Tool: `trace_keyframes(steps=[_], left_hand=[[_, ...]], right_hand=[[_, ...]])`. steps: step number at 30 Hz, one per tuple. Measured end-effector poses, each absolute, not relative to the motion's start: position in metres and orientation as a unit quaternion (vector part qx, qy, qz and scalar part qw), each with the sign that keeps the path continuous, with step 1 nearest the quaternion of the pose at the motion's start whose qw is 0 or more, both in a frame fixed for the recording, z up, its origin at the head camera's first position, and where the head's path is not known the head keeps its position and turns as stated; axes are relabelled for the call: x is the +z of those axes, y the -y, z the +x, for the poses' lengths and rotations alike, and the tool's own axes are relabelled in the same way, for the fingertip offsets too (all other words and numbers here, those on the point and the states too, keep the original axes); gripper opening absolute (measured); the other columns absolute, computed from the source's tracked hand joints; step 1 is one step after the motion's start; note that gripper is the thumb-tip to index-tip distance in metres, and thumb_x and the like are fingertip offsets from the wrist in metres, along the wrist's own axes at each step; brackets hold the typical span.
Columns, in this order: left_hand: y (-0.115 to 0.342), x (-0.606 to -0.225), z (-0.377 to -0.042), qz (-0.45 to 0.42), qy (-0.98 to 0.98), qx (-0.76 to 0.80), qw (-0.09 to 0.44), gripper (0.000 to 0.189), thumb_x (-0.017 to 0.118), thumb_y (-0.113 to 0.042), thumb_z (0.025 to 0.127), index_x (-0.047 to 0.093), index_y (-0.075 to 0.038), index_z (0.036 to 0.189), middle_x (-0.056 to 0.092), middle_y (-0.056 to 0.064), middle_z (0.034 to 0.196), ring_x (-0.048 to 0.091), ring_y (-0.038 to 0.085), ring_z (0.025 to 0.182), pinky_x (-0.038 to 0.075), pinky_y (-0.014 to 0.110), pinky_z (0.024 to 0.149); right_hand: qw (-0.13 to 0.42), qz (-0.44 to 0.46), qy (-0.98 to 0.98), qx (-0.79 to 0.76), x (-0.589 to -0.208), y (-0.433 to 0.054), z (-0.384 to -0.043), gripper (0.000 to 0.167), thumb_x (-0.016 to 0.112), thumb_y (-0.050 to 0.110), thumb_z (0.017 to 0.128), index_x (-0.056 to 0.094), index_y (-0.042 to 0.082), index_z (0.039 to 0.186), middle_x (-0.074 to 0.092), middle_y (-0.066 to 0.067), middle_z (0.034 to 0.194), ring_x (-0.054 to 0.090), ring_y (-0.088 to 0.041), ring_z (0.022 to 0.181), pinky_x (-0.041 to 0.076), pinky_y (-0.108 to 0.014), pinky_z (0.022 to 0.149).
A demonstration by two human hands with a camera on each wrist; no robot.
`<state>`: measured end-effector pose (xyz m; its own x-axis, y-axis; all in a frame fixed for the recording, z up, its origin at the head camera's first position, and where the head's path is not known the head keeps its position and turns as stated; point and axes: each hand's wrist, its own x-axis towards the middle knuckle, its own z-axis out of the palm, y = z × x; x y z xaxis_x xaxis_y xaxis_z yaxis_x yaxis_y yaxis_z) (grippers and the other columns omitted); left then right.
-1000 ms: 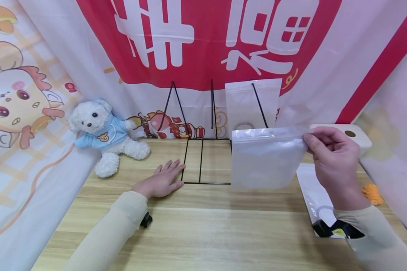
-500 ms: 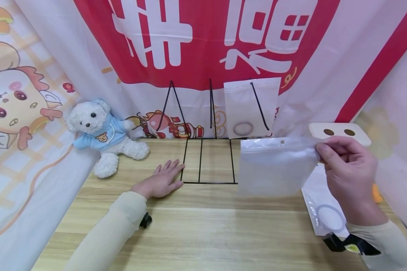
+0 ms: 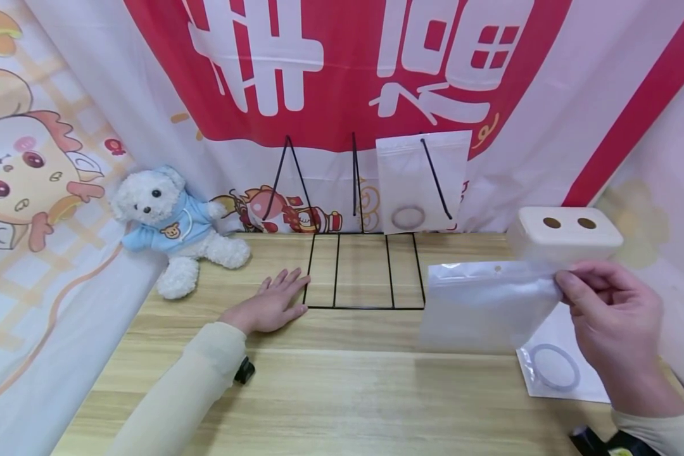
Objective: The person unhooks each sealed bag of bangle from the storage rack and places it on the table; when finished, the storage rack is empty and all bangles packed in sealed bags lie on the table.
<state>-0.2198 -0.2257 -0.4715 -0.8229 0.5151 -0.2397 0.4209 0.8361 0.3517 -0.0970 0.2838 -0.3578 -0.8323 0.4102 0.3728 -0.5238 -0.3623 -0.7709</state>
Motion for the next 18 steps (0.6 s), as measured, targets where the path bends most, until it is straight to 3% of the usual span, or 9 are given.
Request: trace_keyframes(steps=[11, 18], left_hand=[[0.225, -0.471, -0.22, 0.245, -0.944, 0.145, 0.167, 0.071, 0.046, -0.045, 0.115, 0.02, -0.016, 0.175, 0.006, 0.016, 0.183, 0.003, 0.046, 0.169, 0.002, 0.072, 0.134], [0.226, -0.471, -0.22, 0.246, -0.944, 0.145, 0.166, 0.072, 0.046, -0.045, 0.115, 0.019, -0.016, 0.175, 0.005, 0.016, 0.183, 0.002, 0.047, 0.169, 0.002, 0.072, 0.134]], right_hand=[[0.242, 0.106, 0.439, 0.859, -0.377, -0.308, -0.077, 0.032, 0.049, -0.041, 0.087, 0.07, -0.021, 0.099, 0.08, -0.023, 0.085, 0.079, -0.023, 0.07, 0.067, -0.027, 0.067], [0.234, 0.069, 0.468, 0.849, -0.386, -0.316, -0.063, 0.033, 0.048, -0.039, 0.089, 0.072, -0.019, 0.101, 0.08, -0.019, 0.085, 0.077, -0.02, 0.069, 0.065, -0.023, 0.064]])
